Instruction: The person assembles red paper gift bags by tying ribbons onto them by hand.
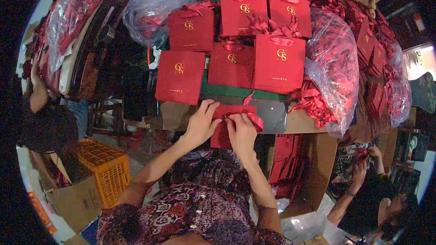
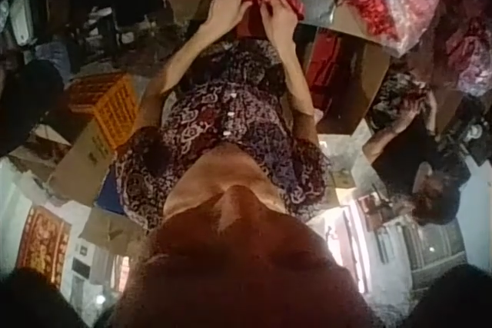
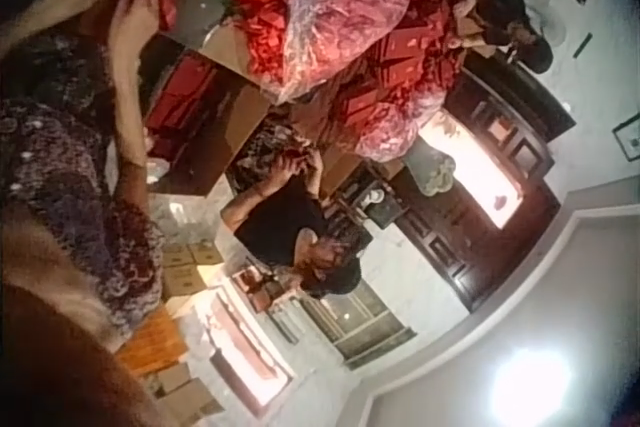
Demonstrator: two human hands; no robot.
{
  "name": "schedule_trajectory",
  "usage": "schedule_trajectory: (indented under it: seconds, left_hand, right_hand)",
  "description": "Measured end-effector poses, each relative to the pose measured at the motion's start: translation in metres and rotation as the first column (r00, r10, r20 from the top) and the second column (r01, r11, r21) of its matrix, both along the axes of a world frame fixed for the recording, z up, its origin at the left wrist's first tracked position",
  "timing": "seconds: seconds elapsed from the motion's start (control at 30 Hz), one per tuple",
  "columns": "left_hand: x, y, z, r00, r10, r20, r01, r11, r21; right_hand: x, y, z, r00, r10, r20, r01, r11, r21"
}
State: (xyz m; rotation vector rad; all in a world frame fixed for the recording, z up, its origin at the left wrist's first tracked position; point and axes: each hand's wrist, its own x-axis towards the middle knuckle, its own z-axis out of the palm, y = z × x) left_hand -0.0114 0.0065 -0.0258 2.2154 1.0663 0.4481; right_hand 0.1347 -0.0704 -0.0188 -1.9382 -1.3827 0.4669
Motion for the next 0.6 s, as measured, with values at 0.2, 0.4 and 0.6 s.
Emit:
schedule_trajectory:
  seconds: [0.2,0.4,0.6]
  left_hand:
    - [0.004,0.006,0.013,0.996,-0.019,0.083,0.018,1.000,0.011]
    - [0.005,0.005,0.017,0.994,-0.042,0.099,0.037,0.998,0.057]
    - [0.005,-0.004,0.017,0.997,-0.070,0.023,0.068,0.994,0.091]
  right_hand:
    - [-0.003,0.012,0.004,1.000,-0.007,0.007,0.006,0.998,0.057]
    - [-0.003,0.011,0.007,1.000,-0.016,-0.015,0.016,1.000,0.020]
    - [-0.004,0.003,0.001,0.995,-0.054,0.081,0.056,0.998,-0.021]
